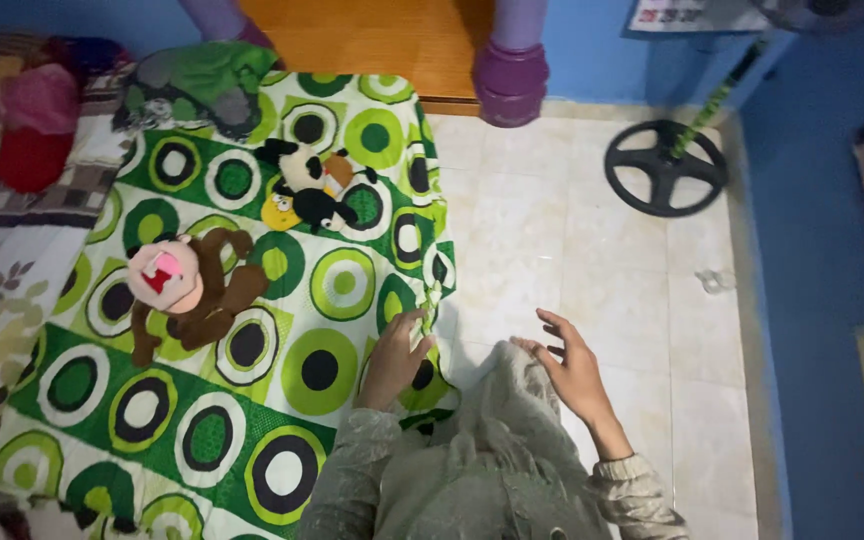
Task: Organizing plush toys and tidying pillows and blankets on a mattress.
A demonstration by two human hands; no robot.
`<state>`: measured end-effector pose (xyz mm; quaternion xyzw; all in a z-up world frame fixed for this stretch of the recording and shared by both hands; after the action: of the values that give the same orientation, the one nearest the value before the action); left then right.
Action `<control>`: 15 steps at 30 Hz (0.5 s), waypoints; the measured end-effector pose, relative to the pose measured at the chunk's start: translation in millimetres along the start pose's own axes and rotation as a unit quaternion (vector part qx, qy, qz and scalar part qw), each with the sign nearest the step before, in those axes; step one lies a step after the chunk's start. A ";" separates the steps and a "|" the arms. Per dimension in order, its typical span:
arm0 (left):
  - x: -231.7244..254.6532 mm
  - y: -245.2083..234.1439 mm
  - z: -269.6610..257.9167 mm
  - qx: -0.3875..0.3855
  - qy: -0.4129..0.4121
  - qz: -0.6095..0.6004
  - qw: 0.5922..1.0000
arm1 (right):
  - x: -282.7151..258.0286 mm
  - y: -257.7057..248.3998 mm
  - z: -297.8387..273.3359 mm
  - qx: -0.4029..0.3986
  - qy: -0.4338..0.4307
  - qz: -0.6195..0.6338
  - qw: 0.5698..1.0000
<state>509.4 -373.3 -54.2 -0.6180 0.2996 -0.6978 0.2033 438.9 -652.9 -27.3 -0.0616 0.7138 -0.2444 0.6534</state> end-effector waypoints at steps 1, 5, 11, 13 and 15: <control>0.5 -0.8 9.4 0.005 -0.007 0.002 1.000 | -3.5 0.4 15.6 -0.008 -0.002 0.001 1.000; 5.3 -0.8 45.9 0.030 -0.034 0.011 0.999 | -18.2 -9.8 68.7 -0.022 -0.001 0.005 1.000; 50.7 -6.4 108.1 0.027 -0.161 -0.021 0.986 | -26.6 -22.3 155.2 -0.067 -0.024 -0.018 0.997; 47.2 8.1 124.1 0.009 -0.244 -0.053 0.968 | -26.2 -26.9 182.8 -0.085 -0.031 -0.026 0.996; 51.2 19.2 157.1 0.046 -0.136 0.050 0.988 | -26.4 -31.4 214.4 -0.097 -0.037 -0.028 0.994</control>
<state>654.5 -447.1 -20.2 -0.6815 0.2669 -0.6092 0.3052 641.8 -727.1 4.3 -0.1531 0.7074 -0.1899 0.6634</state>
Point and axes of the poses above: each hand's wrist, its own z-axis towards the middle knuckle, its own y-axis out of the palm, x = y × z, the point moved 10 cm from there along z, towards the middle knuckle, and after that the axes turned 7 degrees about x, right-handed, at the moved point
